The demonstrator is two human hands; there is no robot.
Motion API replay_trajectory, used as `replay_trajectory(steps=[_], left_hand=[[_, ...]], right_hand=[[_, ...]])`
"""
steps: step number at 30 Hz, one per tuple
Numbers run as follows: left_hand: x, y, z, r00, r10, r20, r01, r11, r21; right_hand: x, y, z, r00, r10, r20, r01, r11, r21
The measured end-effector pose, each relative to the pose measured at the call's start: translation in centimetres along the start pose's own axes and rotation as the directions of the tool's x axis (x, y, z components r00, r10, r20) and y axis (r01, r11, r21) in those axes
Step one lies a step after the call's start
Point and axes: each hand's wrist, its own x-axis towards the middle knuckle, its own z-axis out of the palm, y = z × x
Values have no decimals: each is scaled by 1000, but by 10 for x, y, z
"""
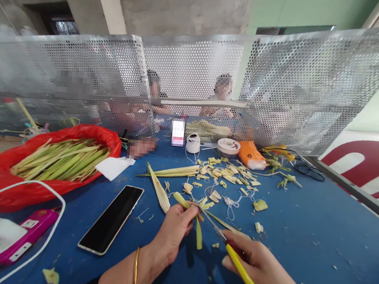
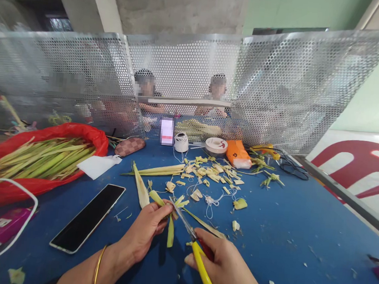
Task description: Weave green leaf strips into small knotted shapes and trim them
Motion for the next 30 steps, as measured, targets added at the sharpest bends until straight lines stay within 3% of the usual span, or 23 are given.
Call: replay_trajectory(steps=[3,7,12,16,18,20,26,30], left_hand=[[0,0,-1,1000,2,11,-2,1000,-8],[1,1,-2,1000,8,21,-7,999,-39],[-1,8,-1,998,45,40,-43,998,-41],[-5,11,1,996,73,50,-69,995,-69],[-6,11,1,994,83,72,-73,990,-122],[-6,11,0,993,75,86,-61,987,-148],[-6,12,0,994,63,89,-61,998,-19],[-6,14,0,994,65,82,-67,998,17]], right_hand=[[0,1,-1,997,47,58,-47,999,3],[1,4,0,996,11,91,-12,1000,10],[6,10,-10,996,47,-74,-44,998,33],[8,17,-35,962,46,-269,-119,957,-264],[9,24,-44,950,7,-312,-155,879,-452],[9,31,-48,949,-14,-315,-165,829,-535],[10,43,-46,955,-4,-298,-110,923,-368],[7,39,-45,976,34,-216,-93,959,-268]])
